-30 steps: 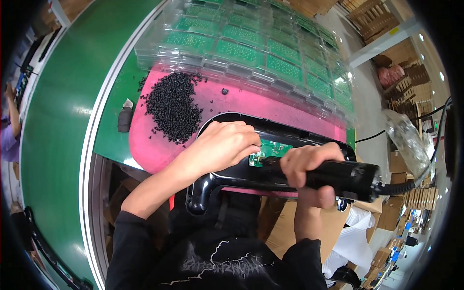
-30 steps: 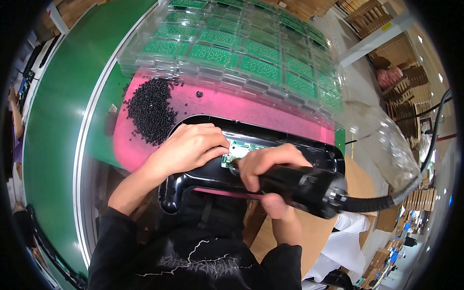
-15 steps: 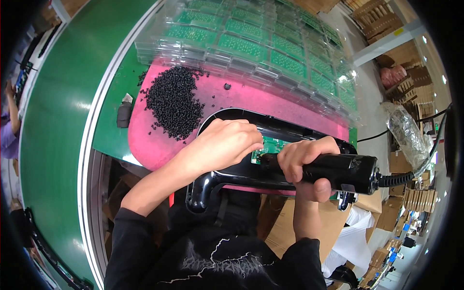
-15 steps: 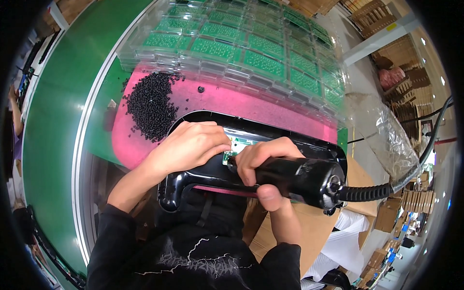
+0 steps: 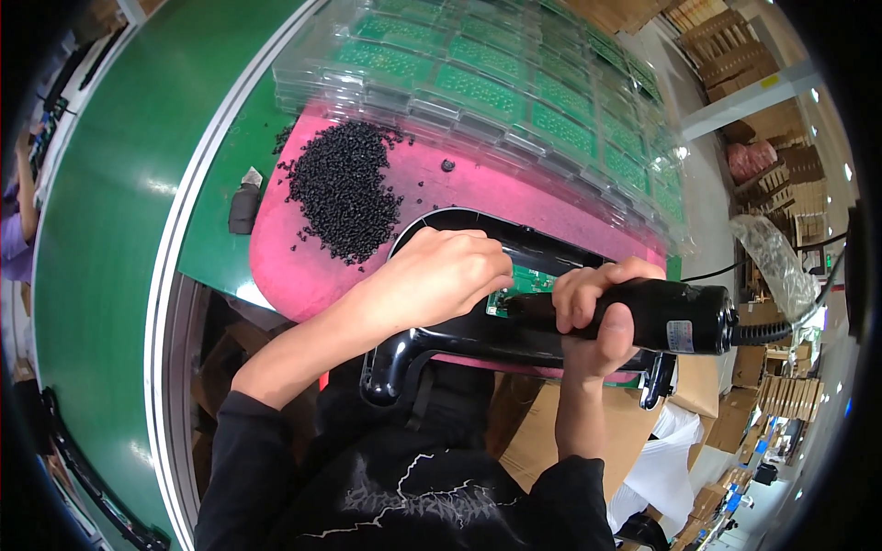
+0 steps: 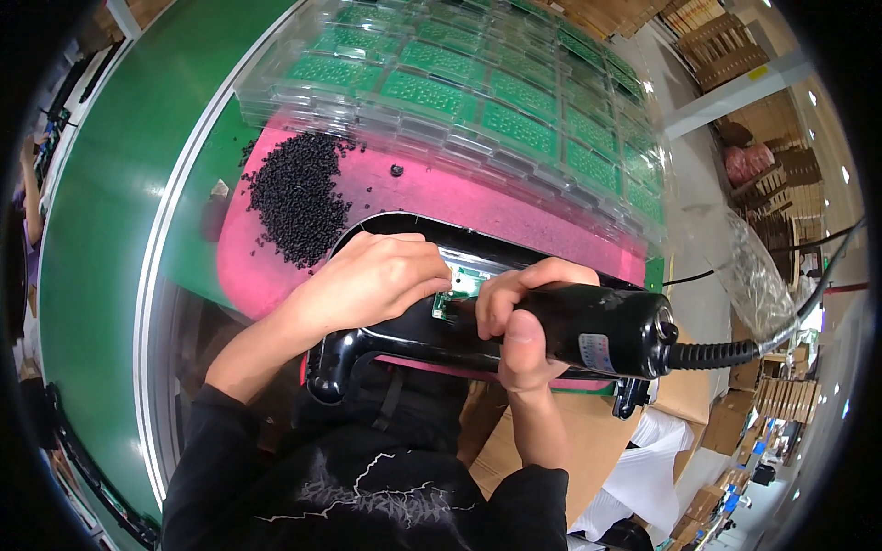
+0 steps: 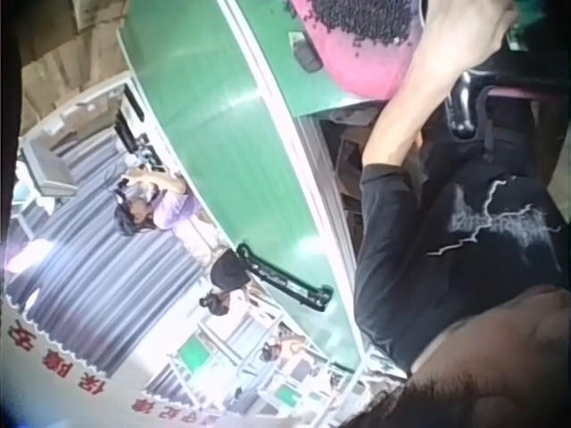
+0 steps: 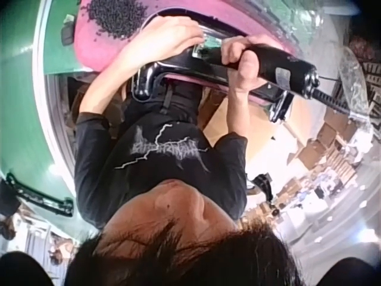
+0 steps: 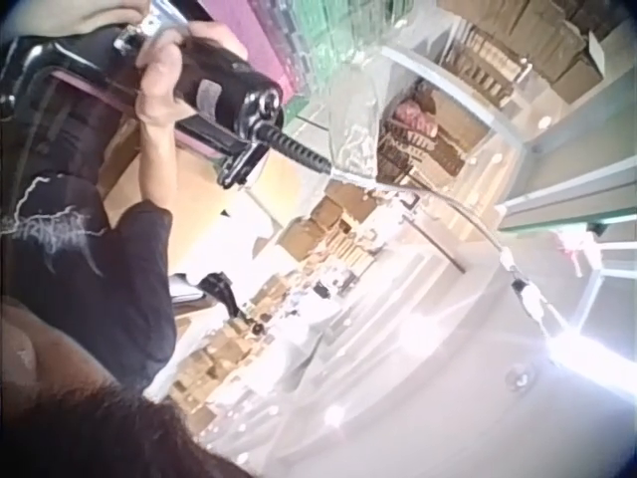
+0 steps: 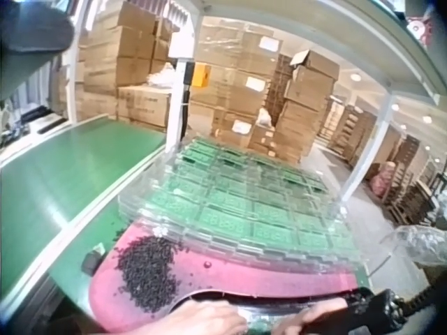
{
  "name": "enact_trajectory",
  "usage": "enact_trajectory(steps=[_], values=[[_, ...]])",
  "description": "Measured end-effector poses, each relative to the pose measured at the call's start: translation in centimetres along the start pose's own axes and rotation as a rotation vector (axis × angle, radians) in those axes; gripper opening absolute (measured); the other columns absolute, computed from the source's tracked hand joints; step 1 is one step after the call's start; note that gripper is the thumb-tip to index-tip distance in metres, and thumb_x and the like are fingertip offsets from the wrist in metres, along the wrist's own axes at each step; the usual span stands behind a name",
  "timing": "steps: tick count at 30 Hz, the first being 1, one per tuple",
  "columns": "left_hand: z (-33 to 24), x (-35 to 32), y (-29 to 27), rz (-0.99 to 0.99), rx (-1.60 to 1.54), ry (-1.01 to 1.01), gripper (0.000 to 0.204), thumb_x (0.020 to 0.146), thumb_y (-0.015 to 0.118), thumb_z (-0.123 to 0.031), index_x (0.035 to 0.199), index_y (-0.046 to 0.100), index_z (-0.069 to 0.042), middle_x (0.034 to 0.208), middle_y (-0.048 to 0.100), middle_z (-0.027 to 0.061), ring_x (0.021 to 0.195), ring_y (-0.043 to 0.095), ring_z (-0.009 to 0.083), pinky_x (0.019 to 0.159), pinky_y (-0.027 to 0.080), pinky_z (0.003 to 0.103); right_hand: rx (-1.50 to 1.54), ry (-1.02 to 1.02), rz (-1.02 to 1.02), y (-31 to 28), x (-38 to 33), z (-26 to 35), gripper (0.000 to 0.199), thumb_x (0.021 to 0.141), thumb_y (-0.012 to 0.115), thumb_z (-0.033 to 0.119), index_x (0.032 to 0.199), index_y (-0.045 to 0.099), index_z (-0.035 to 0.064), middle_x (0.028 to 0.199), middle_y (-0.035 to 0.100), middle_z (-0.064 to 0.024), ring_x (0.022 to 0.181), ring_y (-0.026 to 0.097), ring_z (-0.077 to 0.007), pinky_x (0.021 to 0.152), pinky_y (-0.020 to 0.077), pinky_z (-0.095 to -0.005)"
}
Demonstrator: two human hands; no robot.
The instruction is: Assembling a printed circuit board into a black plastic housing using an electric screwdriver.
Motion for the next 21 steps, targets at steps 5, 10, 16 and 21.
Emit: enact_trajectory(steps=[5, 10, 16, 21], values=[[0.1, 0.0, 0.0, 0.018, -0.004, -0.006, 0.014, 0.084, 0.065, -0.019, 0.08, 0.066, -0.005, 0.076, 0.063, 0.0064, 0.08, 0.065, 0.0251, 0.062, 0.052, 0.038, 0.125, 0.005, 0.17, 0.0, 1.0, -0.2, 0.039, 0.083, 0.072, 0.026, 0.1, 0.049, 0.0013, 0.057, 0.048, -0.0029, 0.045, 0.045, -0.0137, 0.046, 0.0411, -0.0278], [-0.1, 0.1, -0.2, 0.047, -0.014, -0.016, 0.014, 0.084, 0.065, -0.019, 0.082, 0.066, -0.005, 0.078, 0.064, 0.0064, 0.082, 0.065, 0.025, 0.065, 0.053, 0.038, 0.24, 0.079, 0.62, -0.3, 2.3, -0.6, 0.04, 0.078, 0.08, 0.033, 0.086, 0.054, 0.0046, 0.056, 0.053, 0.0002, 0.044, 0.051, -0.0141, 0.047, 0.0412, -0.0291], [0.0, -0.1, -0.1, 0.048, -0.025, -0.021, 0.012, 0.082, 0.067, -0.016, 0.085, 0.066, -0.005, 0.081, 0.064, 0.0063, 0.08, 0.063, 0.0273, 0.065, 0.051, 0.039, 0.147, 0.164, 0.569, -0.6, 1.7, -0.6, 0.041, 0.078, 0.077, 0.034, 0.091, 0.052, 0.0035, 0.055, 0.051, 0.0007, 0.043, 0.048, -0.0115, 0.046, 0.0392, -0.0265], [-0.4, 0.3, -0.4, 0.138, -0.008, -0.032, 0.015, 0.083, 0.065, -0.02, 0.085, 0.067, -0.005, 0.083, 0.066, 0.0075, 0.085, 0.065, 0.0269, 0.068, 0.053, 0.04, 0.26, 0.101, 0.48, -0.8, 1.4, -0.9, 0.038, 0.074, 0.077, 0.027, 0.09, 0.056, -0.0007, 0.057, 0.056, -0.0005, 0.043, 0.047, -0.0062, 0.043, 0.0363, -0.0201]])
Point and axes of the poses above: each hand's wrist, its own x-axis towards the middle knuckle, its own y-axis out of the palm, z = x × y, the point moved 2 cm from there along x, towards the middle knuckle
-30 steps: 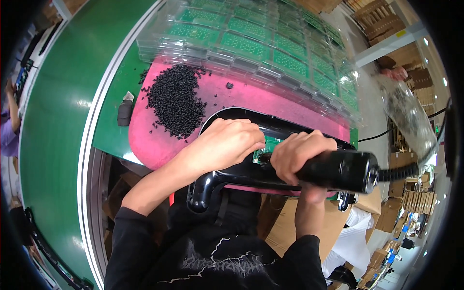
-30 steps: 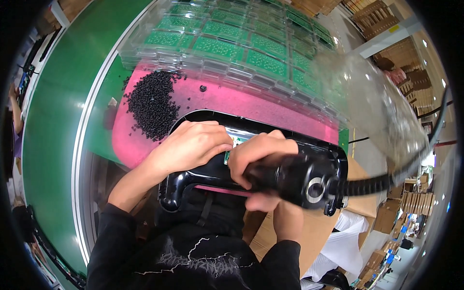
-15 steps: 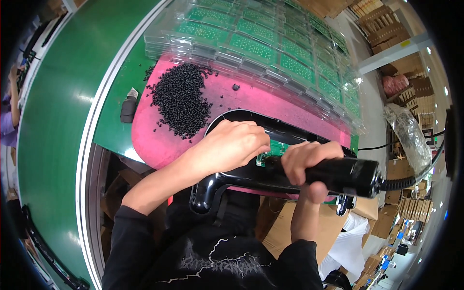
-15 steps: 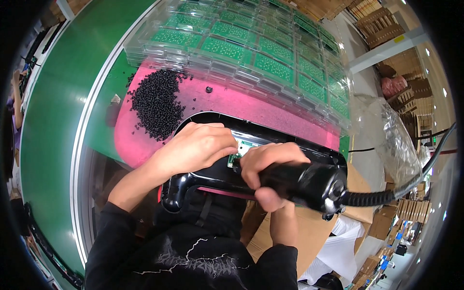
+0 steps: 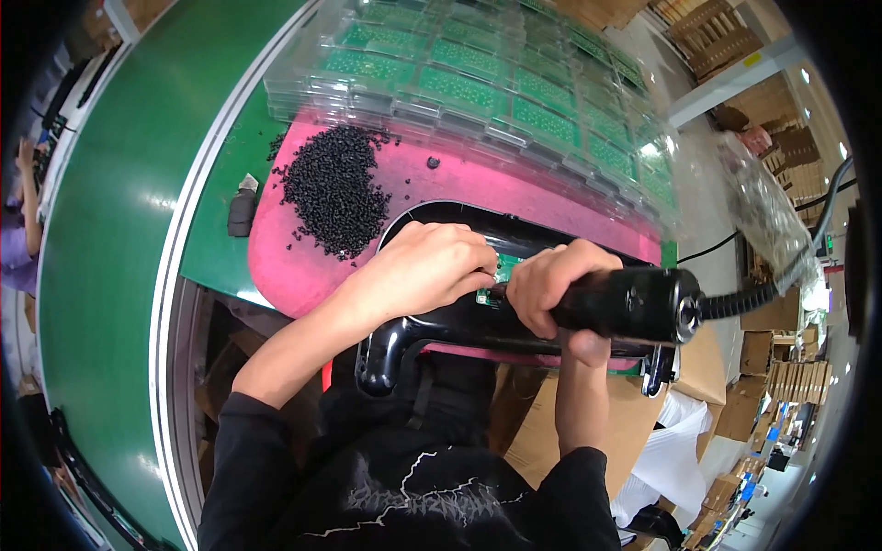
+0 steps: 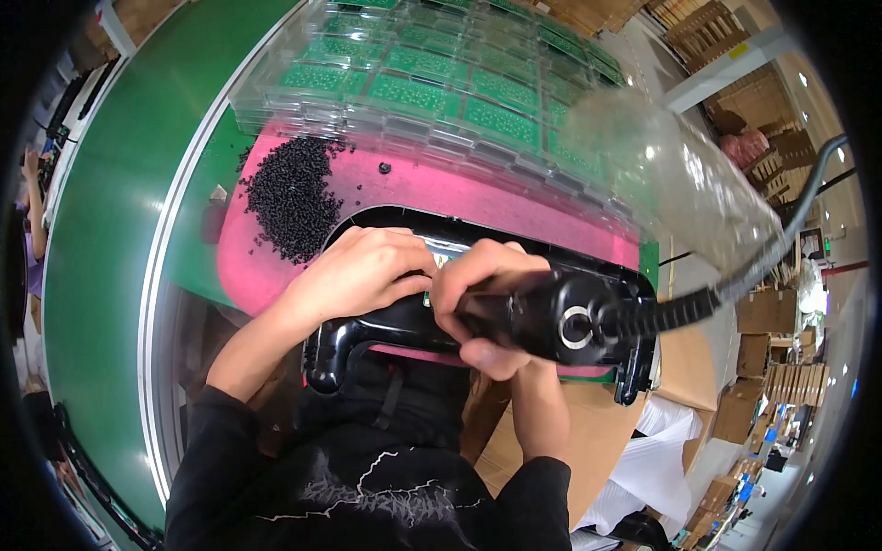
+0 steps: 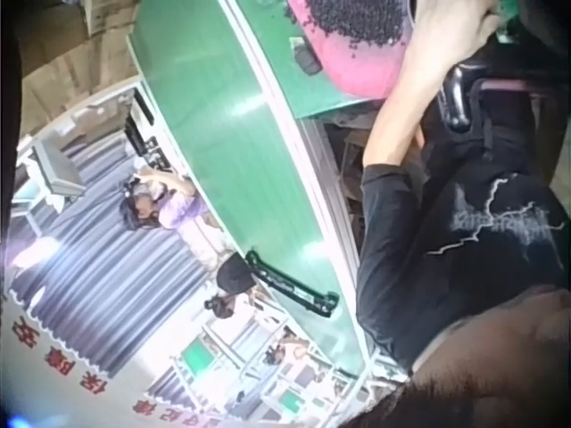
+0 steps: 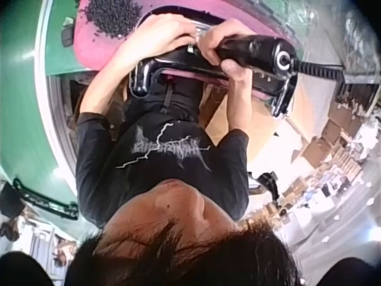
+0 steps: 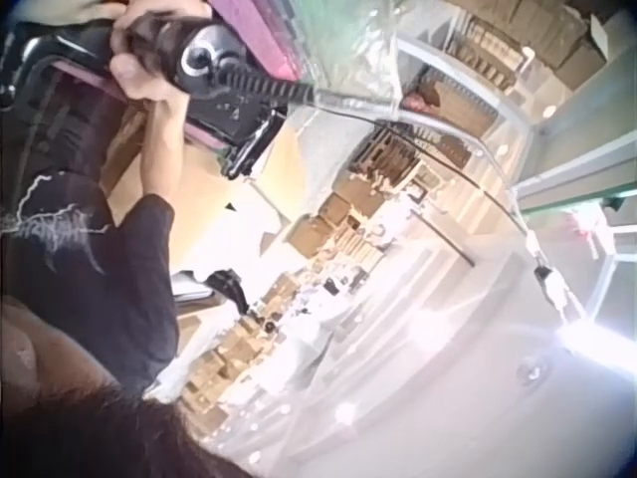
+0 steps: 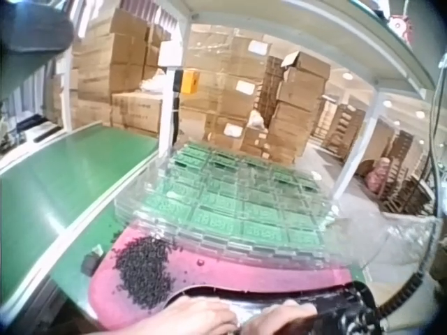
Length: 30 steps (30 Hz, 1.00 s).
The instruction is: Assembling a printed circuit board into a black plastic housing using an electric screwdriver.
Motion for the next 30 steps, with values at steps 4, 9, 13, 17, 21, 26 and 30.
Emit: enact_trajectory(steps=[4, 9, 13, 17, 21, 26, 30], values=[[-0.1, -0.1, -0.1, -0.018, 0.011, -0.039, 0.016, 0.084, 0.064, -0.021, 0.087, 0.068, -0.005, 0.085, 0.067, 0.0091, 0.087, 0.065, 0.0289, 0.071, 0.052, 0.041, -0.028, 0.068, 0.202, -0.8, 0.9, -0.1, 0.032, 0.072, 0.078, 0.016, 0.091, 0.057, -0.0001, 0.058, 0.056, 0.0008, 0.045, 0.049, -0.0064, 0.045, 0.036, -0.0213], [-0.3, 0.1, -0.1, 0.029, 0.018, -0.103, 0.017, 0.084, 0.065, -0.022, 0.087, 0.068, -0.005, 0.085, 0.067, 0.0093, 0.088, 0.065, 0.029, 0.073, 0.052, 0.042, 0.02, 0.134, -0.032, 0.6, -0.5, 0.1, 0.033, 0.066, 0.075, 0.012, 0.091, 0.058, 0.0002, 0.061, 0.056, -0.0007, 0.048, 0.044, -0.0061, 0.048, 0.0368, -0.0217], [-0.1, 0.0, 0.3, 0.085, 0.01, -0.035, 0.017, 0.077, 0.072, -0.018, 0.087, 0.067, -0.005, 0.084, 0.065, 0.0096, 0.083, 0.063, 0.0304, 0.07, 0.052, 0.04, 0.002, -0.06, -0.196, 1.0, -1.6, 1.2, 0.036, 0.076, 0.076, 0.021, 0.093, 0.053, -0.0004, 0.063, 0.056, -0.0044, 0.051, 0.048, -0.0103, 0.051, 0.0411, -0.0251], [-0.4, 0.3, 0.0, 0.048, -0.142, 0.071, 0.017, 0.077, 0.073, -0.014, 0.087, 0.068, -0.002, 0.082, 0.066, 0.0095, 0.078, 0.064, 0.029, 0.068, 0.051, 0.038, -0.003, -0.223, -0.212, 1.2, -1.4, 3.6, 0.048, 0.08, 0.076, 0.042, 0.095, 0.049, 0.005, 0.062, 0.053, -0.003, 0.052, 0.051, -0.0148, 0.054, 0.0424, -0.0304], [-0.2, 0.5, 0.1, 0.013, -0.272, 0.059, 0.012, 0.081, 0.068, -0.014, 0.086, 0.069, -0.004, 0.08, 0.066, 0.0098, 0.079, 0.064, 0.0298, 0.068, 0.051, 0.039, -0.063, -0.292, -0.266, 1.3, -1.5, 4.5, 0.05, 0.082, 0.071, 0.049, 0.093, 0.047, 0.0074, 0.058, 0.051, -0.0002, 0.047, 0.05, -0.0132, 0.051, 0.0418, -0.0296], [-0.4, 0.6, -0.1, 0.002, -0.341, 0.051, 0.012, 0.079, 0.07, -0.012, 0.085, 0.07, -0.002, 0.078, 0.067, 0.0103, 0.074, 0.065, 0.0289, 0.067, 0.051, 0.037, -0.067, -0.348, -0.32, 0.9, -2.2, 4.6, 0.052, 0.083, 0.067, 0.055, 0.094, 0.045, 0.009, 0.059, 0.051, 0.0005, 0.044, 0.049, -0.0127, 0.05, 0.0419, -0.0295], [-0.5, 0.6, -0.1, -0.02, -0.362, 0.053, 0.015, 0.076, 0.073, -0.013, 0.085, 0.069, -0.001, 0.078, 0.067, 0.0104, 0.074, 0.065, 0.028, 0.067, 0.051, 0.036, -0.004, -0.368, -0.354, 0.5, -2.7, 4.6, 0.052, 0.084, 0.066, 0.055, 0.096, 0.044, 0.0094, 0.061, 0.052, -0.0003, 0.047, 0.049, -0.0131, 0.053, 0.043, -0.0308]])
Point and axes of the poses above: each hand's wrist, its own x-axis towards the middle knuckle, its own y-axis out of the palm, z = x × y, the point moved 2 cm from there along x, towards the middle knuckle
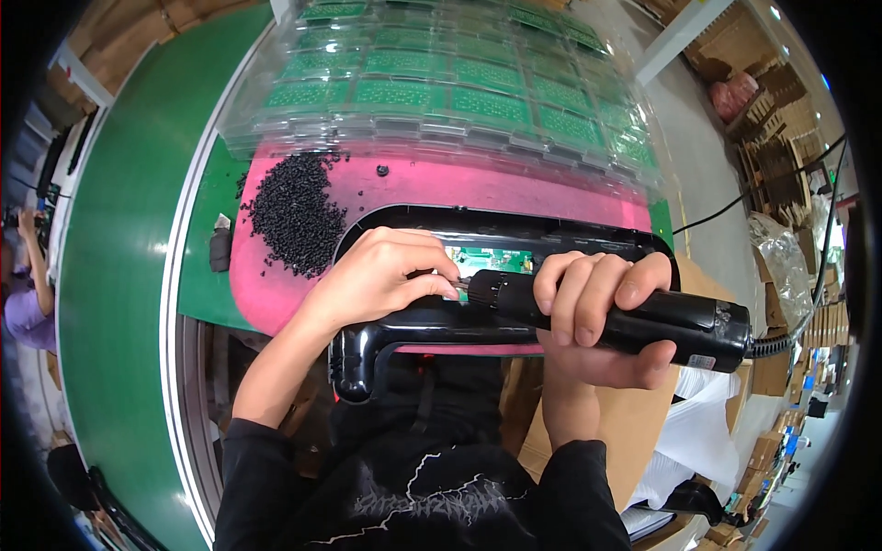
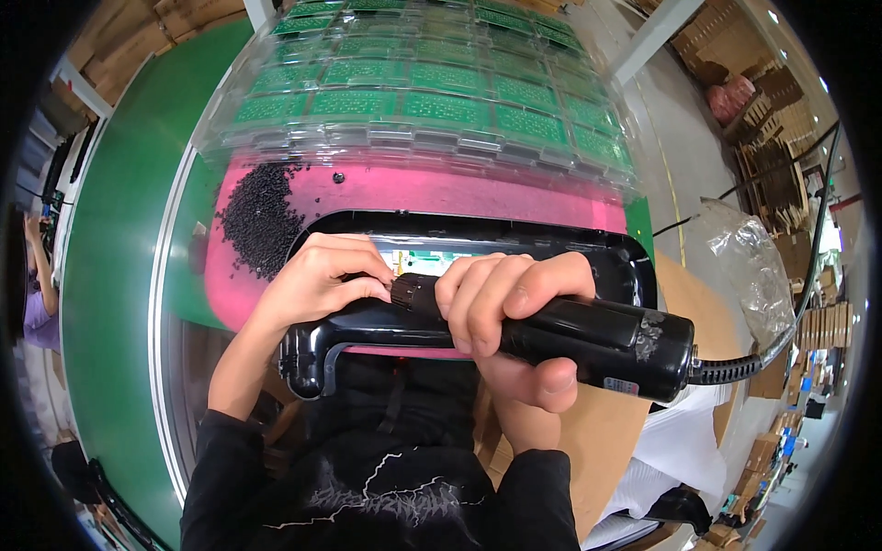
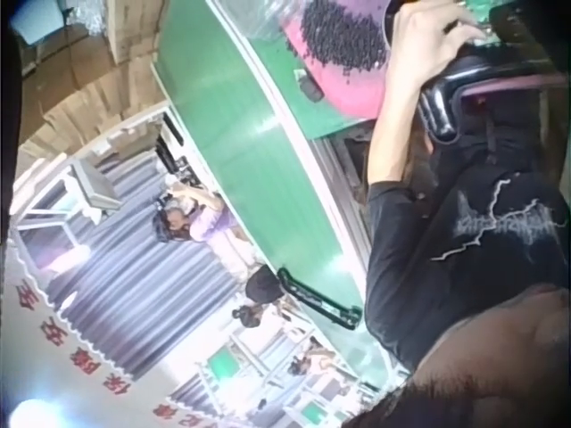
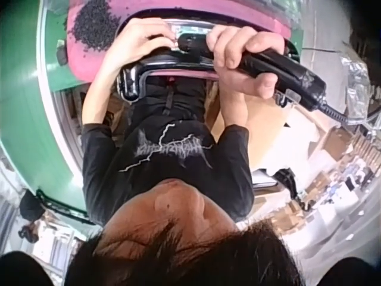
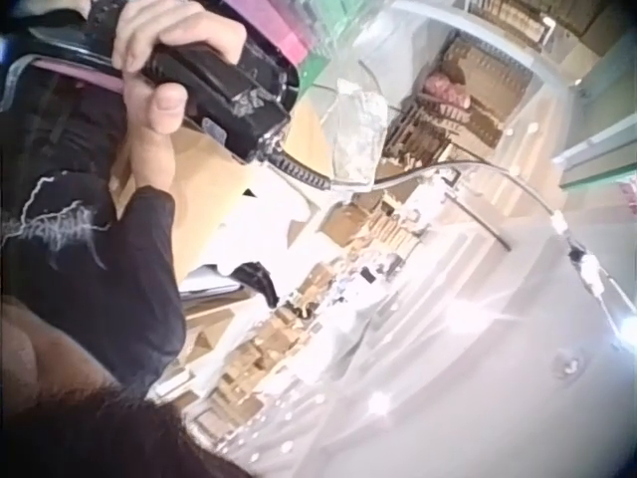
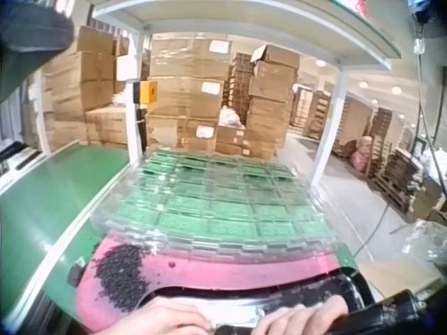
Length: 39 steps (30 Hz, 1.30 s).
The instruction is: Assembling a printed circuit board into a black plastic housing using an electric screwdriver.
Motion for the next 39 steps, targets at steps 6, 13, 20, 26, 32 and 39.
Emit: enact_trajectory(steps=[6, 13, 20, 26, 32, 39], values=[[0.1, 0.1, 0.1, 0.091, -0.089, -0.008, 0.038, 0.07, 0.08, -0.024, 0.096, 0.067, 0.001, 0.085, 0.067, 0.0096, 0.074, 0.062, 0.0209, 0.063, 0.048, 0.031, -0.07, -0.017, -0.07, 0.1, -0.2, 0.6, 0.044, 0.088, 0.059, 0.053, 0.094, 0.045, 0.0116, 0.058, 0.048, 0.0025, 0.042, 0.044, -0.0091, 0.05, 0.0399, -0.0276], [1.1, 0.0, -0.1, -0.037, -0.208, -0.029, 0.06, 0.081, 0.065, -0.045, 0.115, 0.038, -0.004, 0.114, 0.05, 0.0122, 0.099, 0.046, 0.0224, 0.087, 0.039, 0.034, -0.418, 0.167, -0.217, -2.7, -0.6, 2.0, 0.039, 0.084, 0.063, 0.039, 0.095, 0.045, 0.0061, 0.059, 0.044, -0.0006, 0.047, 0.042, -0.0114, 0.048, 0.0354, -0.0277], [0.5, -0.6, -0.5, -0.153, -0.097, -0.03, 0.025, 0.085, 0.042, -0.009, 0.103, 0.025, -0.005, 0.109, 0.037, 0.0136, 0.087, 0.03, 0.0193, 0.093, 0.03, 0.032, -0.342, 0.141, -0.235, -4.4, -1.3, 1.6, 0.037, 0.086, 0.058, 0.04, 0.096, 0.046, 0.0067, 0.058, 0.043, -0.0003, 0.043, 0.039, -0.0108, 0.047, 0.0346, -0.0274], [0.3, -0.1, -0.2, -0.103, -0.069, -0.044, 0.029, 0.08, 0.04, 0.009, 0.101, 0.025, -0.005, 0.106, 0.039, 0.015, 0.093, 0.038, 0.0219, 0.098, 0.031, 0.033, -0.326, 0.14, -0.228, -4.9, -1.4, 1.2, 0.038, 0.086, 0.058, 0.041, 0.096, 0.046, 0.0066, 0.058, 0.043, -0.0004, 0.044, 0.039, -0.0108, 0.047, 0.0344, -0.0278], [0.8, -0.1, 0.1, -0.063, -0.048, -0.05, 0.027, 0.084, 0.045, 0.007, 0.101, 0.027, -0.004, 0.104, 0.044, 0.0152, 0.095, 0.044, 0.0242, 0.096, 0.036, 0.034, -0.342, 0.152, -0.213, -5.2, -1.5, 1.4, 0.038, 0.086, 0.058, 0.041, 0.096, 0.046, 0.0063, 0.058, 0.043, -0.0005, 0.044, 0.039, -0.0109, 0.047, 0.0346, -0.0276], [0.5, -0.2, 0.6, -0.045, -0.144, -0.148, 0.021, 0.088, 0.049, 0.002, 0.104, 0.035, -0.003, 0.098, 0.051, 0.0118, 0.09, 0.05, 0.0231, 0.087, 0.042, 0.036, -0.353, 0.198, -0.122, -4.4, -0.9, 0.4, 0.039, 0.085, 0.064, 0.039, 0.092, 0.045, 0.0057, 0.057, 0.043, -0.0004, 0.043, 0.039, -0.0106, 0.044, 0.0339, -0.0253]])
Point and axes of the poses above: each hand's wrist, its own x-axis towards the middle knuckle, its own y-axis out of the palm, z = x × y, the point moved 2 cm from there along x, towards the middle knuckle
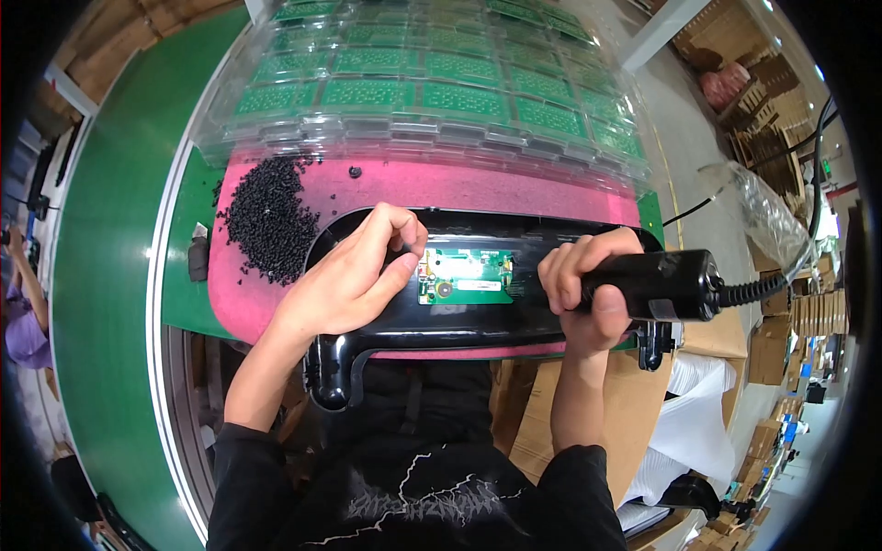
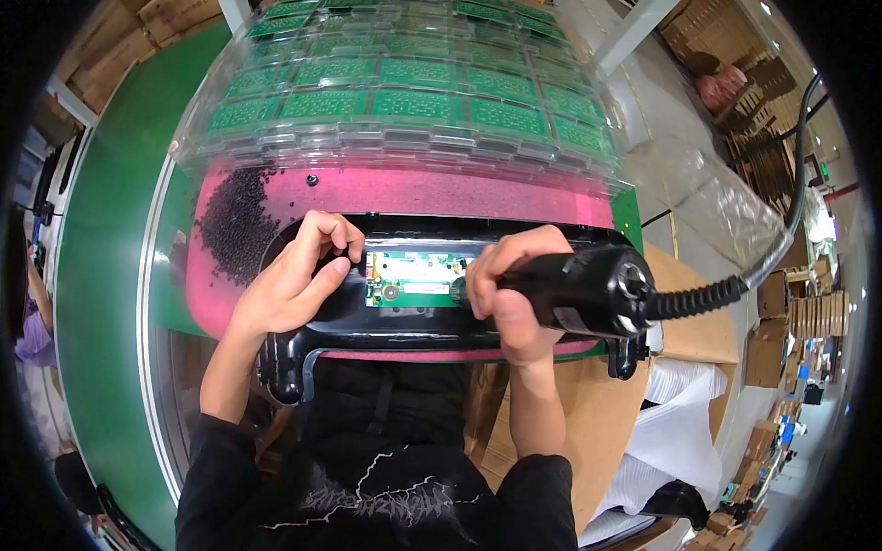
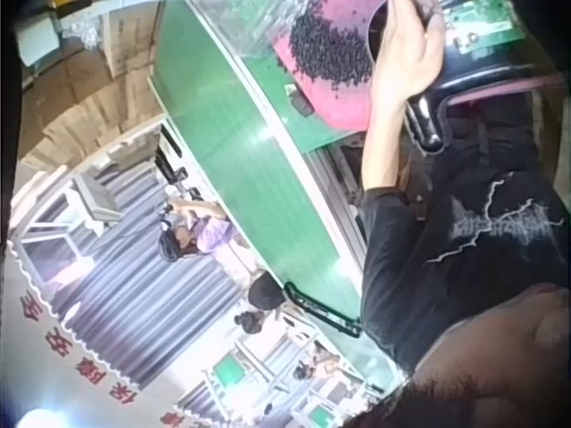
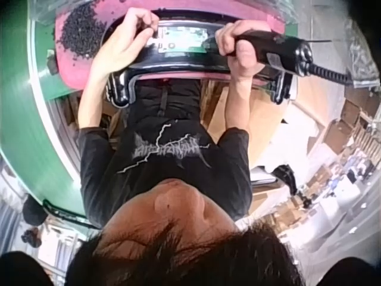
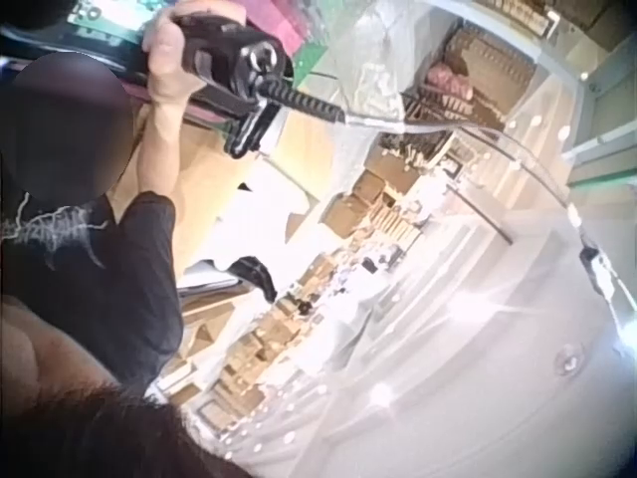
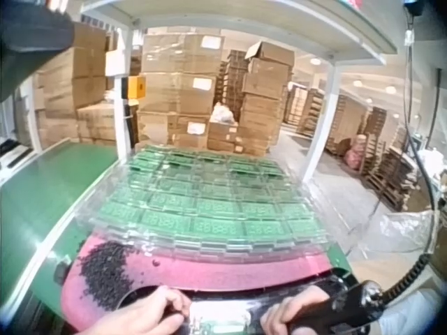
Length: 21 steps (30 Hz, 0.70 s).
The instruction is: Assembling a printed circuit board into a black plastic housing using an electric screwdriver.
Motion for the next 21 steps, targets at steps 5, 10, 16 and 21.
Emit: enact_trajectory(steps=[5, 10, 16, 21], values=[[-0.5, -0.1, -0.4, -0.011, 0.052, -0.018, 0.018, 0.089, 0.052, 0.001, 0.103, 0.041, -0.001, 0.087, 0.054, 0.0083, 0.077, 0.053, 0.0194, 0.074, 0.046, 0.033, 0.006, 0.079, 0.018, 1.5, 0.2, -0.5, 0.044, 0.082, 0.073, 0.037, 0.091, 0.046, 0.0044, 0.057, 0.045, -0.0008, 0.044, 0.041, -0.0102, 0.044, 0.0337, -0.025], [-1.5, -1.2, -1.6, -0.377, 0.011, 0.203, 0.016, 0.09, 0.054, 0.002, 0.104, 0.045, 0.0, 0.079, 0.057, 0.0054, 0.069, 0.053, 0.0095, 0.063, 0.045, 0.025, 0.248, 0.105, 0.073, 0.0, 0.7, -1.3, 0.041, 0.079, 0.074, 0.028, 0.1, 0.051, 0.0015, 0.062, 0.051, -0.0048, 0.051, 0.049, -0.0122, 0.047, 0.0411, -0.0266], [-4.7, -5.5, -4.3, -0.462, 0.448, -0.31, 0.024, 0.09, 0.062, -0.012, 0.074, 0.053, 0.003, 0.051, 0.051, 0.0094, 0.043, 0.047, 0.0135, 0.044, 0.036, 0.03, 0.434, 0.344, -0.621, -4.9, 2.7, 0.2, 0.018, 0.091, 0.063, 0.022, 0.093, 0.055, 0.0071, 0.072, 0.052, -0.0017, 0.066, 0.052, -0.015, 0.068, 0.0463, -0.0324], [-2.8, -10.7, -2.7, -0.208, 0.468, -0.681, 0.045, 0.089, 0.063, -0.034, 0.067, 0.059, 0.005, 0.055, 0.054, 0.0215, 0.049, 0.058, 0.0316, 0.049, 0.042, 0.041, 0.531, 0.286, -0.578, -4.3, 1.5, 2.8, 0.036, 0.09, 0.059, 0.013, 0.121, 0.047, 0.0002, 0.116, 0.052, -0.0133, 0.11, 0.05, -0.0251, 0.106, 0.0352, -0.0577]])
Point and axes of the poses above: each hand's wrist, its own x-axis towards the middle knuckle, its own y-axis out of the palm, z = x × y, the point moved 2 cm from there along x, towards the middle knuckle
